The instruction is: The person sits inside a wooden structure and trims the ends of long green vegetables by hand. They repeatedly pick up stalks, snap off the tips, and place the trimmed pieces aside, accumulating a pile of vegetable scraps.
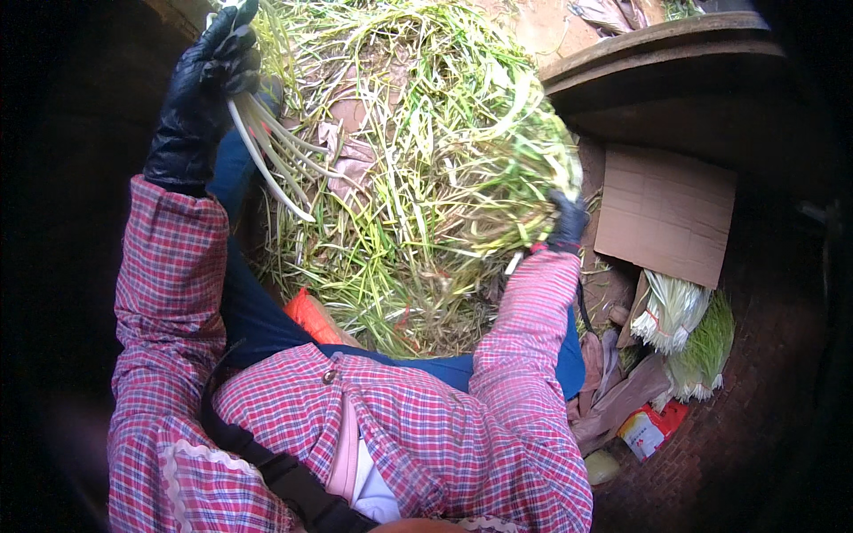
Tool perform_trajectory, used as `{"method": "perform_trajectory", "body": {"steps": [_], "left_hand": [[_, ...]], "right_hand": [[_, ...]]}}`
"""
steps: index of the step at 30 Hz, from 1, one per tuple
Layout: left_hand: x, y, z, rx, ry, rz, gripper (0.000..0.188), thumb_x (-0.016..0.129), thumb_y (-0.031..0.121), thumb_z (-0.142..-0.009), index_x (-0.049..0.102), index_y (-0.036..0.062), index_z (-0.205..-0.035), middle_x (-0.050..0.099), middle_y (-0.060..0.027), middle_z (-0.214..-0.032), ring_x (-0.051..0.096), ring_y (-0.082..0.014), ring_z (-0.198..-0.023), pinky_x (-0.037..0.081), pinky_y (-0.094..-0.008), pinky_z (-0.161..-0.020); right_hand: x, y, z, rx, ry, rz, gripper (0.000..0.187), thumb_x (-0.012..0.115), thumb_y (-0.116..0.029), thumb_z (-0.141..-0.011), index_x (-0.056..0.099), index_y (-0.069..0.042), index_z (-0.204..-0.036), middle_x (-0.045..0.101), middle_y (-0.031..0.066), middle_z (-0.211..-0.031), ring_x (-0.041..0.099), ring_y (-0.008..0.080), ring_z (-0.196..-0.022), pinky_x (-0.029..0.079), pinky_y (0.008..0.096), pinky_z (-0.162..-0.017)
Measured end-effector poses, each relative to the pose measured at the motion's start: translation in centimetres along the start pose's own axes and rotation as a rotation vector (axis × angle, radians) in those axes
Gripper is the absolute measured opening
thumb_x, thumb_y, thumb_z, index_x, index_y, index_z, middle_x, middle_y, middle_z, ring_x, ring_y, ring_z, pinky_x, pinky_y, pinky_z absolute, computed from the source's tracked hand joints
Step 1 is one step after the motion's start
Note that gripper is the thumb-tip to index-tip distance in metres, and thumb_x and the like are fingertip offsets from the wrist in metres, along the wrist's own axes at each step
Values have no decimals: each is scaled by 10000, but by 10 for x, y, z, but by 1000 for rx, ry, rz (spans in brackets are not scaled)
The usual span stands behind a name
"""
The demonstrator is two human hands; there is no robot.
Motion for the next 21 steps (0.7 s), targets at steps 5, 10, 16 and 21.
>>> {"method": "perform_trajectory", "body": {"steps": [5,10,16,21], "left_hand": [[23,-14,-7,-35,-173,135,630,563,110,-771,284,70,-1335,489,-68,-1099,495,-100,-837,435,-197,-673],[36,-25,-15,-26,-82,-23,586,558,65,-765,313,44,-1296,488,-44,-970,445,-82,-701,394,-177,-590],[33,-52,-21,-144,298,152,339,516,103,-840,445,9,-1158,524,-60,-814,493,-125,-672,440,-263,-649],[44,-69,-13,-233,428,23,480,495,137,-858,324,94,-1304,553,-79,-903,559,-174,-785,489,-336,-724]], "right_hand": [[-41,-1,36,7,501,161,379,673,-58,-646,529,-24,-996,580,65,-873,577,192,-748,484,315,-697],[-4,-8,26,58,-26,-100,306,649,-62,-699,578,3,-990,593,46,-880,562,144,-801,446,276,-761],[-18,22,23,165,-33,187,285,642,-249,-765,607,-34,-949,575,18,-665,570,156,-573,461,273,-530],[0,34,25,121,99,1155,474,658,-303,-666,593,6,-1019,615,201,-958,603,289,-894,452,350,-790]]}}
Point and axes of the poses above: each hand's wrist, its own z-axis away from the middle knuckle, its own x-axis out of the palm, y = z × x, the point moved 8 cm from there along -z, towards the middle knuckle
